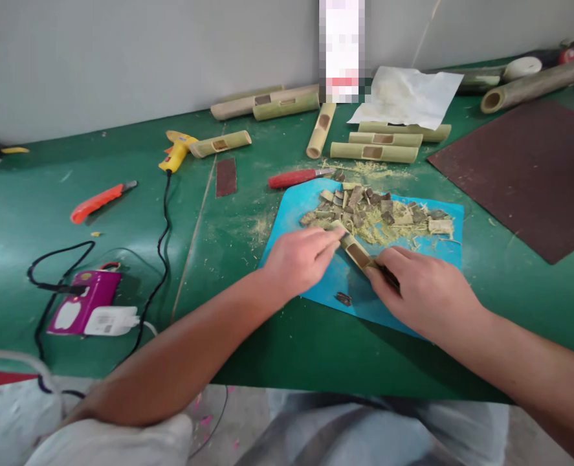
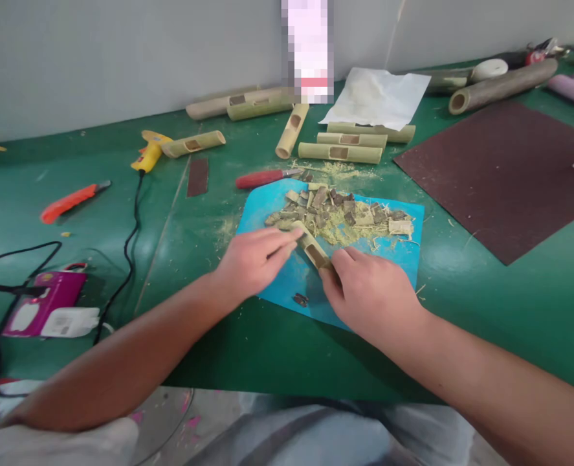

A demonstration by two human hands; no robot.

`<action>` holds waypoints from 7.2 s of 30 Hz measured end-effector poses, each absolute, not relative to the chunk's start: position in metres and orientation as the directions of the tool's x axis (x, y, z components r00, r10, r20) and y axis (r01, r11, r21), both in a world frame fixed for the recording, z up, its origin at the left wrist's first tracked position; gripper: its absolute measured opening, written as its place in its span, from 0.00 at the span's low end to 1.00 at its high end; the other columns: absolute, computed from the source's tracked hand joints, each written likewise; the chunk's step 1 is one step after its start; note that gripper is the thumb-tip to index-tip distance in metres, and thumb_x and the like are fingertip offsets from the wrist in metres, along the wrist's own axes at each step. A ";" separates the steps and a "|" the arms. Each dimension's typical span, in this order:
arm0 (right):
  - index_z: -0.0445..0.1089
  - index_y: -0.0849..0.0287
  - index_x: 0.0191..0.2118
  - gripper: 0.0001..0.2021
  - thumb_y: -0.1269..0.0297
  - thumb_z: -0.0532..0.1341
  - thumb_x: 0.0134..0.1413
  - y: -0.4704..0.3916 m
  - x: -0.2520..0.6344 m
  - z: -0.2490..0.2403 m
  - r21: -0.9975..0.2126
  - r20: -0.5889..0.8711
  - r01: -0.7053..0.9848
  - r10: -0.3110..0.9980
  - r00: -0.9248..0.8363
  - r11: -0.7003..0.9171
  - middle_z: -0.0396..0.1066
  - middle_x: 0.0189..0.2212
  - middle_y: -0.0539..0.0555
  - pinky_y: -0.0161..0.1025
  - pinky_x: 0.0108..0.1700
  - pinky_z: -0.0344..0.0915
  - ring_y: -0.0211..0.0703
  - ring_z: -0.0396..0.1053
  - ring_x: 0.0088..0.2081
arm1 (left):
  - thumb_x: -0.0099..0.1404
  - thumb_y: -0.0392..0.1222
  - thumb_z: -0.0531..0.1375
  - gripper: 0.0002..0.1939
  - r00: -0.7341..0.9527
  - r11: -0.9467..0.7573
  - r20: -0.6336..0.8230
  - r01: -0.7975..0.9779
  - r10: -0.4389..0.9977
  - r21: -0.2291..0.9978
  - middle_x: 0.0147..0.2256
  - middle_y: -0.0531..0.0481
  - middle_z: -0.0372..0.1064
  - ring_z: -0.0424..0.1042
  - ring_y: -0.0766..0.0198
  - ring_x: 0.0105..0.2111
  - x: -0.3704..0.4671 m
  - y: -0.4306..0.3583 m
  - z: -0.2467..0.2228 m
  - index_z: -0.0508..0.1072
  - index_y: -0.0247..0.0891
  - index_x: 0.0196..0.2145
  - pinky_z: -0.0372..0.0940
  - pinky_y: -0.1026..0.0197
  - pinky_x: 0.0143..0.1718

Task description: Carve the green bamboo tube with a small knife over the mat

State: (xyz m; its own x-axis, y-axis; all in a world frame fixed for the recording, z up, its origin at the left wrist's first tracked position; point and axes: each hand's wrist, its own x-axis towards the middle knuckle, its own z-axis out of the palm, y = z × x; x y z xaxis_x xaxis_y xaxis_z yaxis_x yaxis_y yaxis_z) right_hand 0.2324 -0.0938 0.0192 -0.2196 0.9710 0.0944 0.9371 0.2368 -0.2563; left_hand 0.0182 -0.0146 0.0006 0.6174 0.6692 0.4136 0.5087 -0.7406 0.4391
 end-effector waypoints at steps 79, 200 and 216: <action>0.66 0.58 0.28 0.16 0.57 0.52 0.65 -0.095 0.232 0.019 -0.262 0.080 0.935 0.971 -0.225 0.238 0.68 0.24 0.51 0.39 0.25 0.43 0.36 0.59 0.22 | 0.73 0.39 0.57 0.14 0.607 -0.733 0.418 0.492 0.676 0.471 0.37 0.44 0.80 0.79 0.62 0.35 0.019 -0.013 -0.001 0.78 0.33 0.50 0.73 0.64 0.38; 0.66 0.58 0.29 0.15 0.57 0.54 0.64 -0.096 0.233 0.018 -0.259 0.100 0.933 0.968 -0.232 0.250 0.68 0.24 0.50 0.38 0.25 0.43 0.36 0.59 0.22 | 0.74 0.39 0.55 0.15 0.604 -0.724 0.402 0.538 0.688 0.431 0.35 0.45 0.79 0.78 0.64 0.32 0.018 -0.013 0.000 0.78 0.33 0.51 0.72 0.65 0.36; 0.66 0.58 0.28 0.15 0.57 0.53 0.64 -0.095 0.232 0.018 -0.255 0.110 0.931 0.965 -0.240 0.261 0.68 0.24 0.51 0.38 0.25 0.43 0.36 0.60 0.22 | 0.75 0.41 0.54 0.16 0.671 -0.759 0.373 0.476 0.640 0.445 0.36 0.44 0.79 0.78 0.64 0.33 0.019 -0.014 -0.001 0.77 0.34 0.53 0.73 0.64 0.36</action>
State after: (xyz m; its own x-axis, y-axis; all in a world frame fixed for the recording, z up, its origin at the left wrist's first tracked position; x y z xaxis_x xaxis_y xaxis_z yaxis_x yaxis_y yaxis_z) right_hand 0.2320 -0.0954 0.0176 -0.2401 0.9645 0.1096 0.9312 0.2608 -0.2549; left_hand 0.0191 -0.0140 -0.0010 0.6713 0.6402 0.3734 0.4762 -0.7586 0.4446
